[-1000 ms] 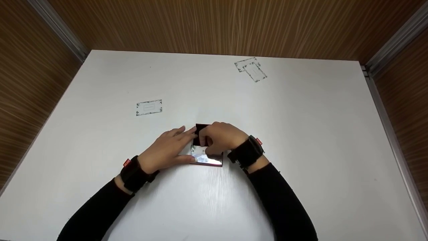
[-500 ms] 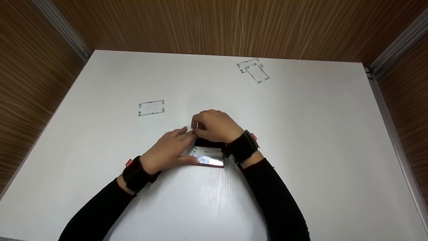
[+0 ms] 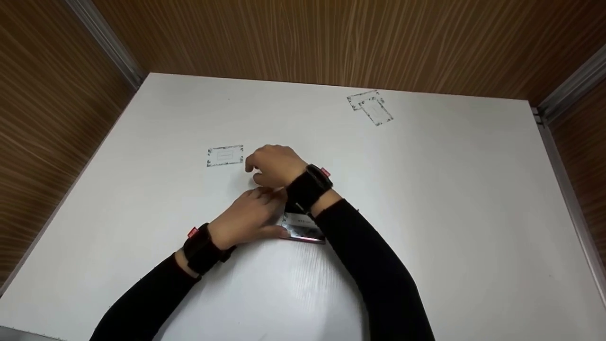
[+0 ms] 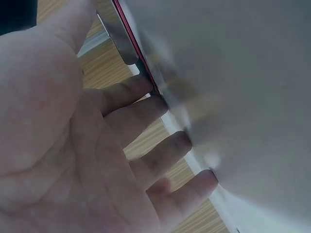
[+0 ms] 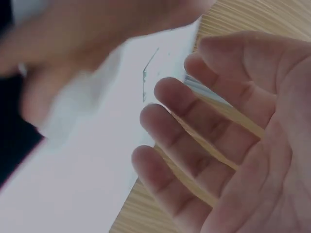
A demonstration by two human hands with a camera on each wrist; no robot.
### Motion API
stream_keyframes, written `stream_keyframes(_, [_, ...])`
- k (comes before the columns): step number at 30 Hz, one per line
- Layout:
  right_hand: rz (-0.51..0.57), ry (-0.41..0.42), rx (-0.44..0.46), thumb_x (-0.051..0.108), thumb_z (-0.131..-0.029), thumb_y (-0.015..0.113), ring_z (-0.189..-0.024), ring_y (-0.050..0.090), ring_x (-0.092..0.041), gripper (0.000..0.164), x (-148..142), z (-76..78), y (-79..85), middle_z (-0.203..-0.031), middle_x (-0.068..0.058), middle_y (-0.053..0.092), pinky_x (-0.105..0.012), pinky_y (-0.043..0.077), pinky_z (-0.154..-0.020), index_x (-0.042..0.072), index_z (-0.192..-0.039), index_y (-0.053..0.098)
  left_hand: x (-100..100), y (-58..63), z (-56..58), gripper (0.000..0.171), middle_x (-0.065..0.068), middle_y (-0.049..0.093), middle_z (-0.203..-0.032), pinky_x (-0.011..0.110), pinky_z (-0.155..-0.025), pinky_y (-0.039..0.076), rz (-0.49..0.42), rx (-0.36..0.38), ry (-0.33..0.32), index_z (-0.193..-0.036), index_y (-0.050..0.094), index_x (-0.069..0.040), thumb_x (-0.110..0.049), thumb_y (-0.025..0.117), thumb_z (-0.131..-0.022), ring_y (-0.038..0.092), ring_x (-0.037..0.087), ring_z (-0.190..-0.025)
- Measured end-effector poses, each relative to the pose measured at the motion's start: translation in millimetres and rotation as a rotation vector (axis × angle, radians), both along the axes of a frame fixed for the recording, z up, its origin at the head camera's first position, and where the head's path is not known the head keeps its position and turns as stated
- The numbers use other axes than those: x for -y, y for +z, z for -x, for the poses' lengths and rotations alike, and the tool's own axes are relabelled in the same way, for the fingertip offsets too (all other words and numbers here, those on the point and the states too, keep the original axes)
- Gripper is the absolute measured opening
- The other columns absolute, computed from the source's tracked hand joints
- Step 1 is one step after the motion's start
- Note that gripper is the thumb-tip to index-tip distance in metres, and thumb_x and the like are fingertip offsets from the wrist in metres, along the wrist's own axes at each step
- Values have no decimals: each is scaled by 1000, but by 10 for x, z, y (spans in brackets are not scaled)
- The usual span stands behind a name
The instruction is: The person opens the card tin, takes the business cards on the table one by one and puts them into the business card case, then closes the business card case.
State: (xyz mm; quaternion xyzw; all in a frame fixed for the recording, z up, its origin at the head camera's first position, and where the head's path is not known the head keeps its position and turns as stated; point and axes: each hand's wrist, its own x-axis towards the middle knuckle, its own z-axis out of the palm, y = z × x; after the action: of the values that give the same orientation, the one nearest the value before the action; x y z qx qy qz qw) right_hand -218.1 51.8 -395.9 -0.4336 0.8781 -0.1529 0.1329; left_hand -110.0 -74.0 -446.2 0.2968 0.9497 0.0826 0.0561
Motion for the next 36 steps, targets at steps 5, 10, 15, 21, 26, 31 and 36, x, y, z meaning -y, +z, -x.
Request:
stream_keyframes(5, [-131, 39, -16, 15, -95, 59, -127, 57, -24, 35, 252, 139, 40, -133, -6, 65, -43, 43, -108, 12, -128, 69, -7, -3, -5, 91, -2, 35, -161, 53, -112, 35, -25, 2, -2, -155, 38, -20, -67, 65, -82, 34, 33, -146])
stream_keyframes(10, [-204, 108, -64, 10, -97, 53, -136, 50, -29, 42, 440, 207, 8, -148, -11, 53, -46, 39, -112, 11, -138, 61, -9, 1, 0, 93, 3, 45, -155, 52, -113, 35, -12, -28, -15, -155, 37, -17, -69, 64, -83, 37, 33, -144])
stream_keyframes(15, [-301, 142, -88, 10, -101, 46, -144, 39, -30, 48, 550, 232, -64, -160, -12, 34, -47, 35, -116, 11, -149, 47, -19, -4, -3, 94, 5, 41, -157, 53, -110, 37, -35, -23, -8, -156, 35, -17, -67, 66, -82, 37, 32, -144])
stream_keyframes(21, [-318, 128, -39, 9, -99, 48, -143, 41, -30, 52, 493, 289, -122, -157, -11, 41, -46, 35, -116, 13, -151, 44, -43, -7, -1, 89, 4, 47, -153, 52, -111, 37, -14, -22, -11, -153, 41, -19, -68, 64, -83, 38, 32, -143])
stream_keyframes(26, [-290, 103, -31, 7, -95, 55, -136, 48, -29, 53, 383, 353, -152, -150, -13, 49, -44, 40, -112, 13, -147, 50, -49, 9, 3, 86, 2, 44, -155, 54, -107, 40, -1, -1, -9, -151, 43, -19, -68, 63, -84, 36, 32, -144])
stream_keyframes(31, [-296, 93, -61, 8, -94, 55, -115, 59, -29, 45, 279, 410, -148, -137, -15, 54, -42, 50, -98, 13, -139, 58, -31, 18, 0, 83, 0, 37, -160, 55, -108, 39, 8, 26, 1, -149, 46, -19, -68, 62, -84, 34, 32, -146])
stream_keyframes(36, [-294, 38, -58, 10, -95, 56, -107, 62, -29, 38, 140, 457, -131, -129, -15, 57, -42, 52, -94, 14, -132, 65, 1, 14, -3, 82, 1, 33, -162, 53, -111, 36, 22, 42, 10, -148, 47, -18, -69, 60, -85, 33, 31, -147])
